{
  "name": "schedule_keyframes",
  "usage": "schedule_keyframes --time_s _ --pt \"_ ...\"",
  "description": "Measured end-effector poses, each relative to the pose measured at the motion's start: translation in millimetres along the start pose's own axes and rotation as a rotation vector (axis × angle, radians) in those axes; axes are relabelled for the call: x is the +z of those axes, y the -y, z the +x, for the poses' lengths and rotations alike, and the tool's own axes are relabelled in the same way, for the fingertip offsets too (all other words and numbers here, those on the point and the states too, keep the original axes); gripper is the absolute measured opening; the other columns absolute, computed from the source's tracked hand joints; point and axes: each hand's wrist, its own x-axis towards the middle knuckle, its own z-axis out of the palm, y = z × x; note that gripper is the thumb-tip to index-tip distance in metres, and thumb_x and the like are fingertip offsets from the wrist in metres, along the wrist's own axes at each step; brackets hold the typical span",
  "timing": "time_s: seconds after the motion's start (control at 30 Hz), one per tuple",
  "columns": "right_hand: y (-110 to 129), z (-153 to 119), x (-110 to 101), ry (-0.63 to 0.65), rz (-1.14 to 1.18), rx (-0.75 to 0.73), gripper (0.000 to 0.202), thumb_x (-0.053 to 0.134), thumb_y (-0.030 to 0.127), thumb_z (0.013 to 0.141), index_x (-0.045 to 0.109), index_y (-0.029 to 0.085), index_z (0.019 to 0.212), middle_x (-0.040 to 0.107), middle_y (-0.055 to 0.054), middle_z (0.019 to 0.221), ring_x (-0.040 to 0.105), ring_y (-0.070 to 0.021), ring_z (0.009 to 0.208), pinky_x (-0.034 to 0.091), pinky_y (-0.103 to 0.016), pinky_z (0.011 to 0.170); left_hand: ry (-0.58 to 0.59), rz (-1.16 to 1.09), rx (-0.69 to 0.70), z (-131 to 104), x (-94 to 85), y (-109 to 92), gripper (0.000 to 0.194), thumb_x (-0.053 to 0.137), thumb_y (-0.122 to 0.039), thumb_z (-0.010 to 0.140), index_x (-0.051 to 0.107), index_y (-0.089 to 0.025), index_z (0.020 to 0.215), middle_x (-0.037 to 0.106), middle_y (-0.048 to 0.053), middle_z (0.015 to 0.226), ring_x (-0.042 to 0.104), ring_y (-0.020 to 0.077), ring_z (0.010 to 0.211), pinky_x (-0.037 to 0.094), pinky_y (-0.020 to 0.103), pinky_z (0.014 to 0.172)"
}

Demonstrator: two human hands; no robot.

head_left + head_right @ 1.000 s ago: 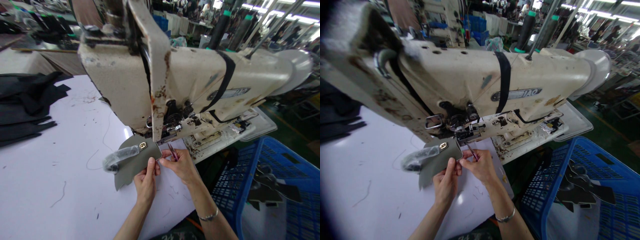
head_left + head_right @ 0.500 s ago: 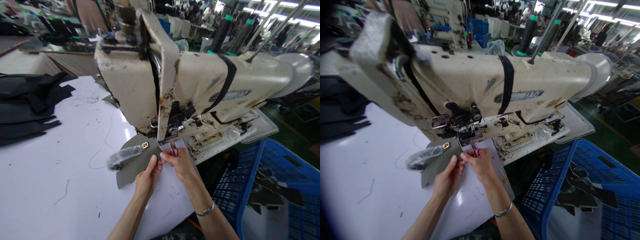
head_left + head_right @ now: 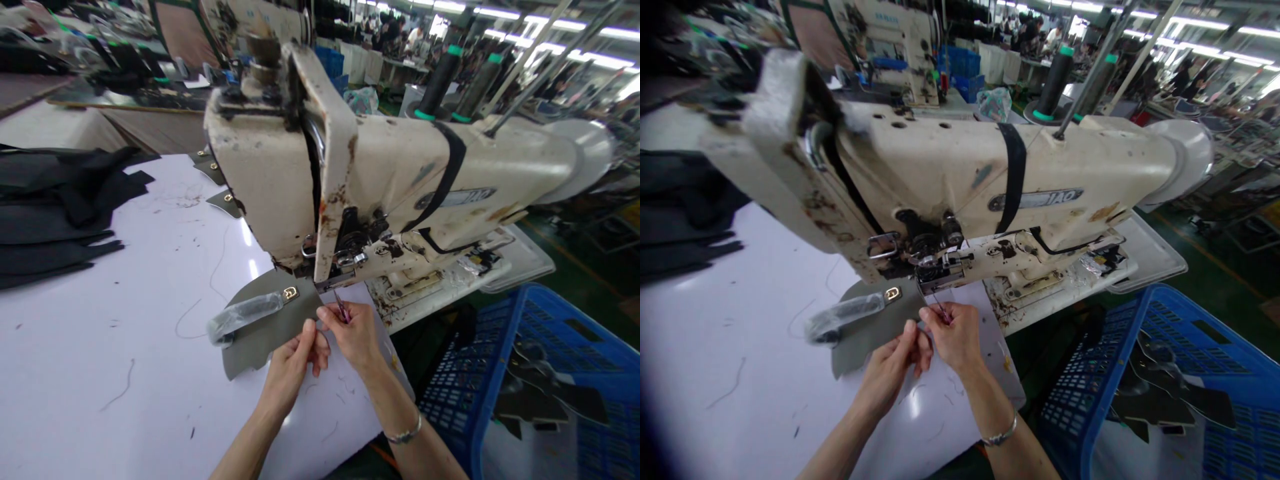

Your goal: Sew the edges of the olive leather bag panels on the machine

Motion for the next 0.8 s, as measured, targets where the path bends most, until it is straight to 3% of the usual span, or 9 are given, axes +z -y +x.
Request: schedule_keyframes --time_s 0.07,0.17,0.23,0.33,0.4,0.47,0.6,0.7,0.8 --pt "-2.5 0.6 2.4 -0.024 0.04 0.031 0.035 0.071 0.041 0.087 0.071 0.017 0.062 0.063 0.0 0.057 0.052 -0.0123 0.055 0.039 -0.024 0.056 0.112 0.193 0.052 -20.2 -13.8 -6.4 0.061 0.059 -0.07 0.092 0.069 -0.019 0.061 0.059 0.006 0.051 0.055 0.0179 0.043 0.043 0.028 0.045" --pt "-5.8 1.1 4.0 -0.051 0.068 0.048 0.032 0.073 0.042 0.085 0.075 0.017 0.064 0.065 -0.001 0.058 0.055 -0.0136 0.057 0.04 -0.025 0.057 -0.196 0.586 0.398 -43.5 -37.5 -14.0 0.039 0.06 -0.048 0.099 0.072 -0.022 0.073 0.07 0.005 0.071 0.066 0.0188 0.06 0.051 0.027 0.059" --pt "-7.7 1.6 4.7 -0.06 0.107 0.056 0.03 0.075 0.041 0.083 0.077 0.016 0.067 0.067 -0.002 0.058 0.057 -0.0142 0.057 0.041 -0.025 0.058 -0.349 0.808 0.583 -42.9 -51.2 -16.6 0.025 0.058 -0.04 0.101 0.076 -0.023 0.098 0.076 0.009 0.103 0.073 0.0258 0.093 0.057 0.034 0.085" --pt "-9.7 2.9 6.5 -0.069 0.179 0.064 0.029 0.077 0.04 0.08 0.077 0.016 0.065 0.066 -0.002 0.057 0.056 -0.0144 0.057 0.042 -0.026 0.059 -0.332 1.04 0.654 -15.5 -62.2 -21.0 0.05 0.049 -0.042 0.105 0.055 -0.019 0.148 0.055 0.016 0.153 0.048 0.0361 0.145 0.038 0.053 0.121" --pt "-9.6 3.8 7.9 -0.073 0.225 0.077 0.028 0.079 0.04 0.078 0.076 0.016 0.064 0.065 -0.002 0.056 0.054 -0.0139 0.056 0.041 -0.026 0.058 -0.256 1.091 0.68 11.9 -63.2 -28.0 0.064 0.047 -0.045 0.105 0.035 -0.017 0.162 0.036 0.016 0.168 0.03 0.0346 0.157 0.028 0.055 0.127" --pt "-8.4 4.4 8.8 -0.071 0.256 0.091 0.027 0.079 0.039 0.075 0.075 0.015 0.063 0.062 -0.002 0.054 0.051 -0.0127 0.053 0.039 -0.027 0.057 -0.193 1.098 0.724 37.7 -61.7 -39.7 0.063 0.046 -0.049 0.105 0.039 -0.017 0.159 0.037 0.016 0.168 0.028 0.0332 0.158 0.025 0.054 0.129" --pt "-5.4 4.2 9.0 -0.055 0.271 0.107 0.03 0.079 0.039 0.074 0.07 0.016 0.056 0.056 0.001 0.05 0.042 -0.0109 0.049 0.034 -0.027 0.054 -0.101 1.2 0.696 67.0 -60.2 -68.2 0.046 0.044 -0.058 0.104 0.07 -0.021 0.112 0.069 0.014 0.128 0.055 0.0343 0.132 0.04 0.052 0.115" --pt "-5.4 4.4 9.2 -0.038 0.274 0.118 0.033 0.078 0.04 0.074 0.066 0.017 0.053 0.053 0.001 0.049 0.042 -0.0112 0.05 0.033 -0.028 0.054 -0.066 1.275 0.679 72.4 -60.9 -82.9 0.047 0.045 -0.062 0.101 0.068 -0.024 0.09 0.072 0.009 0.101 0.061 0.0317 0.107 0.046 0.048 0.099" --pt "-7.2 5.8 10.9 -0.034 0.292 0.137 0.033 0.078 0.041 0.073 0.066 0.018 0.053 0.052 0.001 0.049 0.041 -0.0116 0.05 0.033 -0.028 0.054 -0.071 1.258 0.706 75.3 -60.1 -89.5 0.048 0.049 -0.065 0.098 0.069 -0.024 0.084 0.071 0.009 0.096 0.06 0.0318 0.103 0.046 0.046 0.097"
